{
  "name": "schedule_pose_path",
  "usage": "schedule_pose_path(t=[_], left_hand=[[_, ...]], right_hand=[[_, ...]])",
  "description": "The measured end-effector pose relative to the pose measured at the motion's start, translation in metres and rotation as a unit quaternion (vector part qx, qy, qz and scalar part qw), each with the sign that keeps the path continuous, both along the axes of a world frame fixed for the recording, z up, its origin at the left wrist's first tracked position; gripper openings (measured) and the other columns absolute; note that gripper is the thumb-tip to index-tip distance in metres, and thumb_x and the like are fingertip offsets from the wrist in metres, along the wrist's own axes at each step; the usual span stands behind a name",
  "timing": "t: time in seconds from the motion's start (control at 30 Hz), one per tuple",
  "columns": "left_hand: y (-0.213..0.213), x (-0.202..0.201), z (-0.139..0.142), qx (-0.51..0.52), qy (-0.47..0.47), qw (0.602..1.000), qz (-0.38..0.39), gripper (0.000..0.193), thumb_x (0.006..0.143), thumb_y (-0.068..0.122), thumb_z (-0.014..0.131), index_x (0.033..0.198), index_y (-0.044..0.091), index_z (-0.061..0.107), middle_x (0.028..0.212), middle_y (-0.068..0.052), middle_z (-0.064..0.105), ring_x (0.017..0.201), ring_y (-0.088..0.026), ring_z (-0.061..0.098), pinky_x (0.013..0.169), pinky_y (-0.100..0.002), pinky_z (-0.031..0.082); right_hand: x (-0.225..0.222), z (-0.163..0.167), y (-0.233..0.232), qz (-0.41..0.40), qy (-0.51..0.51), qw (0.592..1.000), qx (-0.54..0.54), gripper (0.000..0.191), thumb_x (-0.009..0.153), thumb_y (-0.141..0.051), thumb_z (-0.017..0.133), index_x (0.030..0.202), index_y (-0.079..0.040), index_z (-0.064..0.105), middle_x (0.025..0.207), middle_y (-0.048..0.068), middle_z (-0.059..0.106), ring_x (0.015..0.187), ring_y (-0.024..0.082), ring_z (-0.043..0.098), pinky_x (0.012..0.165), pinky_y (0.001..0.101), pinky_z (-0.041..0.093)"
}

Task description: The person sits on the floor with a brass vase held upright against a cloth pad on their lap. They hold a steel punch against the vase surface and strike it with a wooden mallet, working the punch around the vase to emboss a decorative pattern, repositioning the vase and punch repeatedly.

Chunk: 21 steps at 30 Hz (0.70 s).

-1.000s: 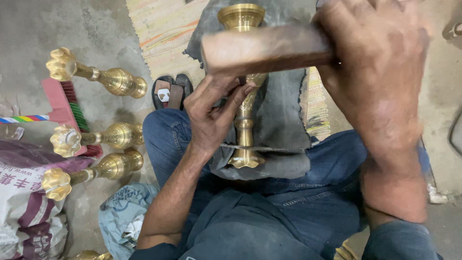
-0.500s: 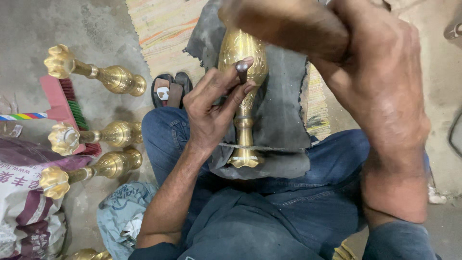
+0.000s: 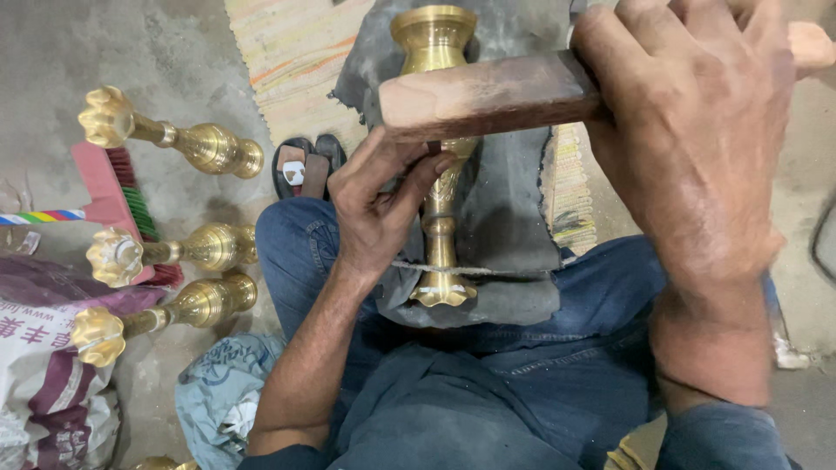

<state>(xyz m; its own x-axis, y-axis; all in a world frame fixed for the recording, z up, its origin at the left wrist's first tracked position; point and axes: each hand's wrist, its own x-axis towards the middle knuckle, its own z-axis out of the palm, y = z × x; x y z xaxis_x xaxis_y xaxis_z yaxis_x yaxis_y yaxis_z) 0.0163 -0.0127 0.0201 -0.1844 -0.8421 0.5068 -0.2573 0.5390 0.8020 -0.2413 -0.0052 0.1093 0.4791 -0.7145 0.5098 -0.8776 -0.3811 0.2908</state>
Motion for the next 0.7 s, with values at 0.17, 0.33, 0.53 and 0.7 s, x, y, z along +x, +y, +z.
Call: schedule_pose_path(t=[0.17,0.33,0.53,0.7], left_hand=[[0.001,0.001,0.0,0.01,0.033,0.999,-0.006,0.031,0.099,0.002,0.081,0.128,0.003,0.071,0.115,-0.01,0.074,0.095,-0.014,0.074,0.083,-0.027,0.062],[0.003,0.001,0.005,-0.016,-0.021,1.0,0.013,0.026,0.096,0.003,0.084,0.119,0.004,0.073,0.111,-0.01,0.076,0.099,-0.017,0.075,0.08,-0.027,0.061],[-0.001,0.0,0.015,-0.007,-0.038,0.999,0.007,0.031,0.094,0.003,0.083,0.123,0.001,0.072,0.106,-0.008,0.077,0.097,-0.016,0.075,0.087,-0.029,0.062],[-0.002,-0.003,0.018,-0.002,-0.036,0.999,0.014,0.03,0.097,0.003,0.083,0.124,0.002,0.071,0.103,-0.008,0.075,0.092,-0.014,0.074,0.08,-0.027,0.062]], right_hand=[[-0.002,0.001,0.002,0.002,-0.027,1.0,0.008,0.023,0.092,-0.006,0.072,0.111,-0.007,0.059,0.106,0.006,0.062,0.104,0.024,0.061,0.097,0.0389,0.045],[-0.001,0.002,0.005,0.001,-0.032,0.999,0.014,0.024,0.092,-0.006,0.072,0.113,-0.006,0.06,0.107,0.007,0.061,0.104,0.025,0.06,0.098,0.0394,0.045],[-0.002,-0.001,0.003,0.012,-0.063,0.997,0.039,0.025,0.092,-0.006,0.072,0.114,-0.005,0.06,0.108,0.009,0.061,0.105,0.028,0.059,0.098,0.04,0.044],[-0.004,-0.001,-0.002,0.022,-0.09,0.995,0.047,0.028,0.091,-0.005,0.071,0.117,-0.003,0.061,0.109,0.012,0.063,0.104,0.029,0.061,0.096,0.0404,0.045]])
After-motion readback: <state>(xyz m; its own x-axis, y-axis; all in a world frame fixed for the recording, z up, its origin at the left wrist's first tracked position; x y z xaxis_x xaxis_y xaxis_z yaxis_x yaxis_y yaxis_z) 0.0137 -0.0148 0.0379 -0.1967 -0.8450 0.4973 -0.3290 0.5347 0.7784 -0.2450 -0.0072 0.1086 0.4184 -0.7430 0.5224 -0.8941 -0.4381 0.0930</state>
